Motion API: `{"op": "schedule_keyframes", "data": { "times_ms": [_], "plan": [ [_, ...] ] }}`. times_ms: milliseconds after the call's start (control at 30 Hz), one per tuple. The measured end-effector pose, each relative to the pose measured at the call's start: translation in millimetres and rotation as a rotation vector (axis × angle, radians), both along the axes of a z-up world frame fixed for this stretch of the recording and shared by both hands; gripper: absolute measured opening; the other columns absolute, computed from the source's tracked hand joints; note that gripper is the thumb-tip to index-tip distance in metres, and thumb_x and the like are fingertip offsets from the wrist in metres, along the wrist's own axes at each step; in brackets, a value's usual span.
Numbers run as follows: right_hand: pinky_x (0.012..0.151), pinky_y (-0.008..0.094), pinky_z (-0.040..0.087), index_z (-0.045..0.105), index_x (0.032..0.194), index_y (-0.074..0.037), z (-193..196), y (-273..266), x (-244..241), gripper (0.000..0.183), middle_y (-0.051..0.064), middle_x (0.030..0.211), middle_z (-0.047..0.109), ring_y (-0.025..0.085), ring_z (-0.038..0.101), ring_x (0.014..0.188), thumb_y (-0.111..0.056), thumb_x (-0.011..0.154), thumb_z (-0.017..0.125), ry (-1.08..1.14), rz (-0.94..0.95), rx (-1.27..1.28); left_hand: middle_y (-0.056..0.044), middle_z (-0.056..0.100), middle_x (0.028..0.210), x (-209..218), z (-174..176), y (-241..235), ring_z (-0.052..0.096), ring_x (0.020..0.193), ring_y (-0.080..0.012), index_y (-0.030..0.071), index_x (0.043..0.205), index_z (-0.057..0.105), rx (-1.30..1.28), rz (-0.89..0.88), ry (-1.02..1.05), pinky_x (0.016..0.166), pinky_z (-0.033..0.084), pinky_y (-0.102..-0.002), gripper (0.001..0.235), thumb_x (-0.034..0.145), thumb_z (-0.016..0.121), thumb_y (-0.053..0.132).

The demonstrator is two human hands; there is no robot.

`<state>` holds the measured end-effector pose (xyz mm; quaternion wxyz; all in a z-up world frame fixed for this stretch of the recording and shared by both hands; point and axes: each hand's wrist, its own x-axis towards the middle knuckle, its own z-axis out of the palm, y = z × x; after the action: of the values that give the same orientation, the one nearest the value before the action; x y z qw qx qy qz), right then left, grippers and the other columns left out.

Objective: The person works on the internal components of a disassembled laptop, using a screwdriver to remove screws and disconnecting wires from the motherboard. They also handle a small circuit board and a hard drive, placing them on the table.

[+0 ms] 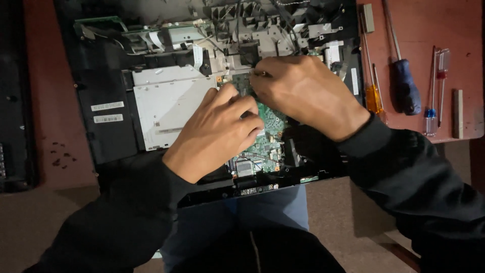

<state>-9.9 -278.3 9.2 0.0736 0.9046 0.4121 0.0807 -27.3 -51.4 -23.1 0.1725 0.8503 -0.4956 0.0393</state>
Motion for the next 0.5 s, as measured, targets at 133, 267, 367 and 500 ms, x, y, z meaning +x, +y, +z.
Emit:
{"op": "schedule_keyframes", "data": {
  "times_ms": [133, 267, 367, 500],
  "plan": [
    [0.051, 0.028, 0.057, 0.066, 0.092, -0.008, 0.2, 2.5, 0.2, 0.019, 0.005, 0.100, 0.068, 0.012, 0.063, 0.066, 0.004, 0.096, 0.080, 0.008, -0.005, 0.004, -0.003, 0.063, 0.105, 1.7, 0.3, 0.9, 0.048, 0.106, -0.0281, 0.016, 0.095, 0.077, -0.011, 0.000, 0.059, 0.094, 0.045, -0.044, 0.011, 0.098, 0.076, 0.026],
    [0.043, 0.027, 0.055, 0.068, 0.090, -0.007, -6.1, 4.7, 2.3, 0.018, 0.004, 0.099, 0.072, 0.009, 0.061, 0.056, 0.003, 0.100, 0.079, 0.012, -0.043, 0.045, -0.001, 0.067, 0.107, 4.2, -1.2, -0.3, 0.048, 0.103, -0.0263, 0.018, 0.099, 0.078, 0.033, -0.011, 0.042, 0.090, 0.045, -0.043, 0.011, 0.094, 0.079, 0.029],
    [0.049, 0.027, 0.061, 0.074, 0.093, -0.005, 1.3, 6.2, 3.1, 0.012, 0.006, 0.100, 0.075, 0.013, 0.069, 0.061, 0.004, 0.095, 0.082, 0.045, -0.040, 0.038, -0.001, 0.068, 0.105, 4.0, -0.4, -0.2, 0.047, 0.100, -0.0260, 0.019, 0.096, 0.080, 0.006, -0.002, 0.045, 0.086, 0.043, -0.042, 0.007, 0.094, 0.080, 0.026],
    [0.055, 0.030, 0.068, 0.075, 0.098, -0.004, 16.3, 3.3, 0.9, 0.019, 0.009, 0.113, 0.077, 0.015, 0.075, 0.066, 0.012, 0.089, 0.081, 0.133, -0.048, -0.002, -0.002, 0.066, 0.105, 3.1, -0.8, 2.0, 0.049, 0.102, -0.0262, 0.017, 0.095, 0.079, -0.028, 0.009, 0.010, 0.084, 0.044, -0.044, 0.010, 0.099, 0.077, 0.026]
  ]
}}
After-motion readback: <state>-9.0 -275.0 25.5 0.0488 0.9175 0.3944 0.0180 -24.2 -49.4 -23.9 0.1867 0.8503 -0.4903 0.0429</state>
